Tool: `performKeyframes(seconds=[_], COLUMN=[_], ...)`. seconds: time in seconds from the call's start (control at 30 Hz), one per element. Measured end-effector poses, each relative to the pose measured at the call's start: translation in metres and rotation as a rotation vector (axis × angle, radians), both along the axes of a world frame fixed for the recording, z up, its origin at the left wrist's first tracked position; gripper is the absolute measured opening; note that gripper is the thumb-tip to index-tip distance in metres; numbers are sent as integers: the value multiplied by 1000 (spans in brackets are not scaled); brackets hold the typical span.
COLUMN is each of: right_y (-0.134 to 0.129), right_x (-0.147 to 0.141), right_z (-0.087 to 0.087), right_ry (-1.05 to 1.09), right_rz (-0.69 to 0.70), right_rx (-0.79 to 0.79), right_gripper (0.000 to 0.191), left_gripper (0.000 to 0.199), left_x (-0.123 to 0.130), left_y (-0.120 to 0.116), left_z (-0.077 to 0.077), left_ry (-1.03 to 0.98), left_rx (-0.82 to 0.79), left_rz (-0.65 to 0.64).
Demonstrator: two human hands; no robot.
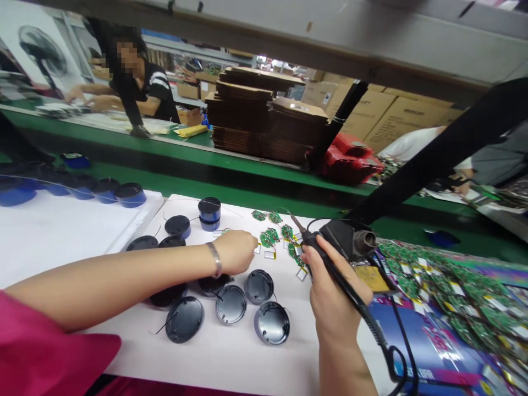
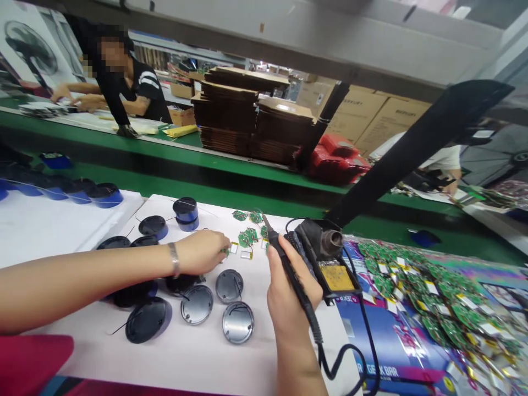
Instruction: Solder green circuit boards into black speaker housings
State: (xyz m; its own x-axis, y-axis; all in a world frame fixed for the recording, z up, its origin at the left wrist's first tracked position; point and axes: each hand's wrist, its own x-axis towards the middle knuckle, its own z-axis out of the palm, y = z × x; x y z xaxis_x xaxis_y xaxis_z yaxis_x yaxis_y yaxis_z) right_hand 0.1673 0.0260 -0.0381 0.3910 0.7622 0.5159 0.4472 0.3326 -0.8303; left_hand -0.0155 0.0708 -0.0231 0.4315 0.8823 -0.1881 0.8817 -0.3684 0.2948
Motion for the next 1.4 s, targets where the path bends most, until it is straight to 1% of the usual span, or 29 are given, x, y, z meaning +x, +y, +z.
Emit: performKeyframes(seconds=[0.07, 0.13, 0.27, 0.43, 0.6, 0.67, 0.73, 0.77, 0.87, 1.0, 1.1, 1.2, 1.3, 1.4], right_y=[-5, -8, -13, -14, -9, -8, -6, -6, -6, -5, -5, -10, -16, -22], right_x=[1, 3, 9, 12, 10, 9, 7, 6, 3, 2, 1, -2, -3, 3], right_z=[-6, -12, -22, -26, -28, -28, -27, -26, -23, -25, -28, -28, -26, -24], right_ry=[2, 16, 6, -9, -25, -58, -88, -100, -148, -219, -253, -236, -190, -177], right_rz=[39, 77, 177, 271, 310, 316, 311, 308, 311, 322, 326, 314, 280, 217], right_rx=[9, 2, -32, -30, -14, -1, 13, 20, 31, 38, 55, 81, 94, 123], right_gripper=[31, 30, 23, 20, 20, 19, 18, 18, 18, 23, 26, 23, 19, 21], left_gripper=[24, 32, 34, 31, 27, 22, 14, 15, 24, 25, 25, 26, 25, 23], left_x=[16, 24, 25, 16, 6, 2, 1, 2, 5, 11, 15, 19, 24, 28], left_y=[13, 25, 38, 39, 43, 43, 41, 38, 28, 14, 3, -8, -15, -22], left_z=[-11, -20, -30, -29, -24, -20, -13, -9, 5, 17, 19, 19, 16, 13], left_ry=[40, 49, -14, -219, -525, -654, -776, -833, -981, -1120, -1181, -1206, -1199, -1151], left_rx=[-15, -26, -74, -164, -187, -186, -181, -180, -213, -295, -352, -394, -424, -425], left_rz=[93, 165, 227, 278, 362, 419, 486, 520, 601, 663, 684, 695, 690, 660])
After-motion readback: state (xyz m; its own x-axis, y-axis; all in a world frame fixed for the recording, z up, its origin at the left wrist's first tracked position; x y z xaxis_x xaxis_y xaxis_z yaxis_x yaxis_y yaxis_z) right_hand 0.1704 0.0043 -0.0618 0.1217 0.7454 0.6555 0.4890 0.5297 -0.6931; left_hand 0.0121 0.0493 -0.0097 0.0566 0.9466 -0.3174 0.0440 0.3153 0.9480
